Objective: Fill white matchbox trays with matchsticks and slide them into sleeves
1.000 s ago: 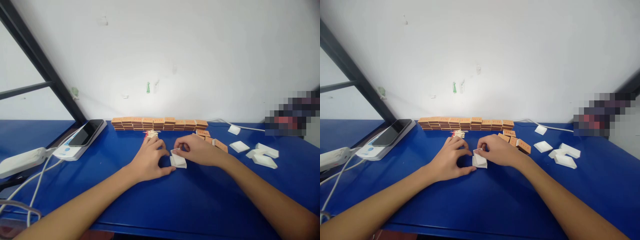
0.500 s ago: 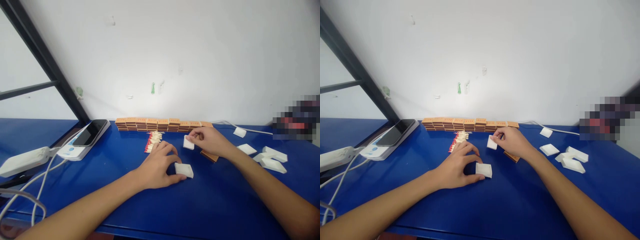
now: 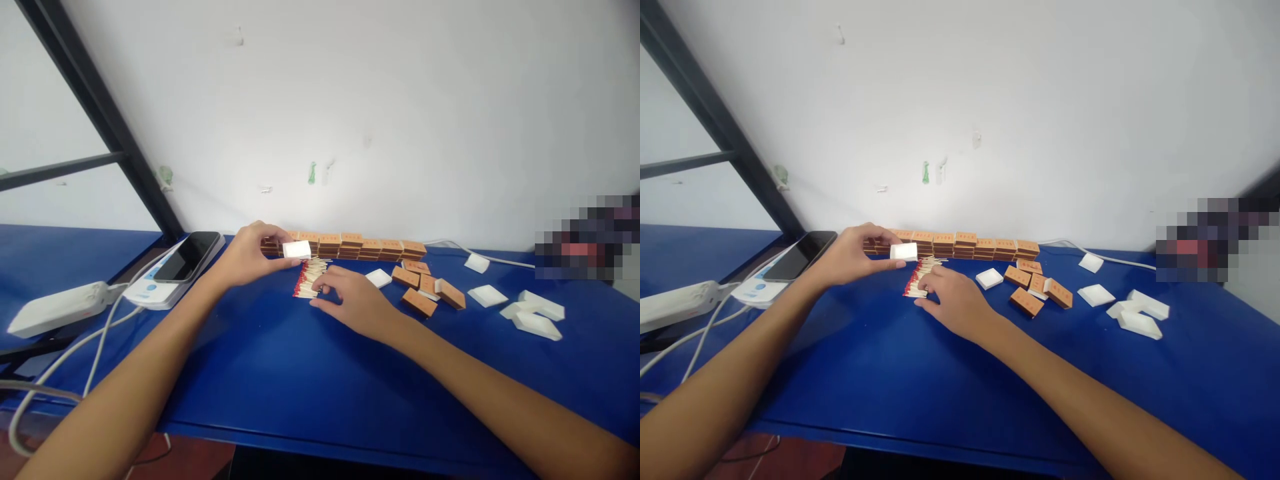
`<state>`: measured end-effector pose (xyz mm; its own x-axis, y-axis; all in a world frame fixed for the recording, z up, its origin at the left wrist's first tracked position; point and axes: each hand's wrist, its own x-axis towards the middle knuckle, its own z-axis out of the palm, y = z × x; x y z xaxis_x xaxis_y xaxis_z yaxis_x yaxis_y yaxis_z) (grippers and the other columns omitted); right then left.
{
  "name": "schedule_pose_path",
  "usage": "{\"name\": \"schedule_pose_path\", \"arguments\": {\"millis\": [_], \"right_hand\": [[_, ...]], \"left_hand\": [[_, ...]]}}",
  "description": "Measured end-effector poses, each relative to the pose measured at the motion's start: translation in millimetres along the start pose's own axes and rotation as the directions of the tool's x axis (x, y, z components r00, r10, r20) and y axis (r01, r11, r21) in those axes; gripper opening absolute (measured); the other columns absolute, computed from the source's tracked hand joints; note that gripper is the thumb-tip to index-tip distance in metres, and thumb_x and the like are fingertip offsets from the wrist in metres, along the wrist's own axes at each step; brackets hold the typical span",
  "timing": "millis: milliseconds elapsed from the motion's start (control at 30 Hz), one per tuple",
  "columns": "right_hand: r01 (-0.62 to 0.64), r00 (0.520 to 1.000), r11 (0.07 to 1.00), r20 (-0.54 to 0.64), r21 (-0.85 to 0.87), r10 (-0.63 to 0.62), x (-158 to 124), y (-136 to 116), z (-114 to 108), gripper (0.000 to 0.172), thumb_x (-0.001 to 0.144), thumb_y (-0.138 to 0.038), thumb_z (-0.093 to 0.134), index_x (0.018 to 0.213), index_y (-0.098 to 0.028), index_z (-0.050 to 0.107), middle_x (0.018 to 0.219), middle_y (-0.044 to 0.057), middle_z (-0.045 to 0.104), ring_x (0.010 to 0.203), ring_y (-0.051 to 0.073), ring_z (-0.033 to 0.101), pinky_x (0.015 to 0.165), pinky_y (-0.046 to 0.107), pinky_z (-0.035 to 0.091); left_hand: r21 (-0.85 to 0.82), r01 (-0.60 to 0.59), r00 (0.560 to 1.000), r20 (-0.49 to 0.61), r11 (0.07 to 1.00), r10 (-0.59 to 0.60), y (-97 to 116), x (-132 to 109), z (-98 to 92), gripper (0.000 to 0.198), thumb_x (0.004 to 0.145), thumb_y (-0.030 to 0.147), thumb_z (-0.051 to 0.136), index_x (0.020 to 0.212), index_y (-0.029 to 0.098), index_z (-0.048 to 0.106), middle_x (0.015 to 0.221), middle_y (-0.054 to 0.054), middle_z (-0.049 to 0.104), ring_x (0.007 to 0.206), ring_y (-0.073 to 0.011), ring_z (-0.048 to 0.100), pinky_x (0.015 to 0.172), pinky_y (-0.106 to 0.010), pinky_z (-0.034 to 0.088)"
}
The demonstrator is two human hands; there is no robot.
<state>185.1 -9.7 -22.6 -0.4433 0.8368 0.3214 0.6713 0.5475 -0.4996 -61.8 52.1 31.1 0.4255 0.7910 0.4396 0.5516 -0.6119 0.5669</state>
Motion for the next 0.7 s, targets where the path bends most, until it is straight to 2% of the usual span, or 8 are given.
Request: {"name": "schedule_pose_path", "arguments": {"millis": [100, 267, 367, 433, 533, 700], "right_hand": [[-0.005, 1.0, 0.997, -0.002, -0.07, 0.005, 2.8, -1.9, 9.9, 0.007, 0.092, -0.025, 0.074, 0.093, -0.02, 0.069, 0.097, 0.002, 0.065, 0.084, 0.016, 0.059, 0.07, 0.029, 0.039], [-0.058, 0.998, 0.998, 0.001, -0.022, 0.058, 2.9, 0.3, 13.4, 0.011, 0.093, -0.02, 0.072, 0.084, -0.02, 0.067, 0.091, 0.001, 0.063, 0.08, 0.015, 0.058, 0.071, 0.028, 0.039], [-0.069, 0.997, 0.998, 0.02, -0.01, 0.069, 1.3, 0.1, 12.9, 0.01, 0.093, -0.018, 0.071, 0.085, -0.019, 0.067, 0.09, 0.001, 0.063, 0.08, 0.015, 0.058, 0.072, 0.029, 0.041], [-0.076, 0.997, 0.997, 0.032, -0.024, 0.077, -0.6, 1.1, 11.0, 0.008, 0.095, -0.018, 0.07, 0.087, -0.02, 0.067, 0.091, 0.001, 0.062, 0.081, 0.015, 0.059, 0.072, 0.029, 0.041], [-0.091, 0.995, 0.994, 0.027, -0.064, 0.093, -4.7, 5.8, 5.4, 0.008, 0.098, -0.022, 0.067, 0.09, -0.02, 0.066, 0.093, 0.002, 0.061, 0.079, 0.015, 0.058, 0.071, 0.029, 0.042], [-0.085, 0.996, 0.992, 0.002, -0.097, 0.086, -12.4, 13.2, -8.6, 0.013, 0.102, -0.026, 0.06, 0.091, -0.021, 0.062, 0.095, 0.003, 0.061, 0.076, 0.016, 0.058, 0.068, 0.03, 0.043]], "left_hand": [[-0.034, -0.019, 0.989, 0.149, 0.999, 0.024, -4.0, -0.5, -3.1, 0.038, 0.075, 0.047, 0.087, 0.1, 0.019, 0.076, 0.104, -0.006, 0.076, 0.092, -0.0181, 0.069, 0.087, -0.036, 0.056], [0.037, -0.04, 0.936, 0.35, 0.998, 0.025, -5.1, -6.8, -11.9, 0.036, 0.073, 0.046, 0.088, 0.097, 0.022, 0.078, 0.096, -0.002, 0.077, 0.086, -0.0167, 0.066, 0.08, -0.032, 0.05], [-0.021, -0.02, 0.893, 0.45, 1.0, 0.028, 1.4, -19.2, -11.7, 0.036, 0.071, 0.048, 0.089, 0.096, 0.024, 0.079, 0.095, -0.001, 0.077, 0.084, -0.0162, 0.065, 0.075, -0.03, 0.048], [-0.079, 0.011, 0.863, 0.505, 0.997, 0.03, 6.3, -29.8, -5.0, 0.039, 0.068, 0.048, 0.091, 0.096, 0.024, 0.079, 0.095, -0.001, 0.077, 0.082, -0.0157, 0.064, 0.071, -0.029, 0.048], [-0.143, 0.04, 0.852, 0.522, 0.989, 0.041, 10.0, -42.8, 12.6, 0.04, 0.067, 0.048, 0.093, 0.096, 0.024, 0.078, 0.092, 0.0, 0.075, 0.078, -0.0139, 0.06, 0.068, -0.027, 0.047], [-0.173, 0.008, 0.883, 0.463, 0.985, 0.075, 9.0, -49.2, 36.2, 0.046, 0.067, 0.055, 0.093, 0.095, 0.022, 0.076, 0.085, 0.0, 0.069, 0.07, -0.0122, 0.055, 0.06, -0.026, 0.042]]}}
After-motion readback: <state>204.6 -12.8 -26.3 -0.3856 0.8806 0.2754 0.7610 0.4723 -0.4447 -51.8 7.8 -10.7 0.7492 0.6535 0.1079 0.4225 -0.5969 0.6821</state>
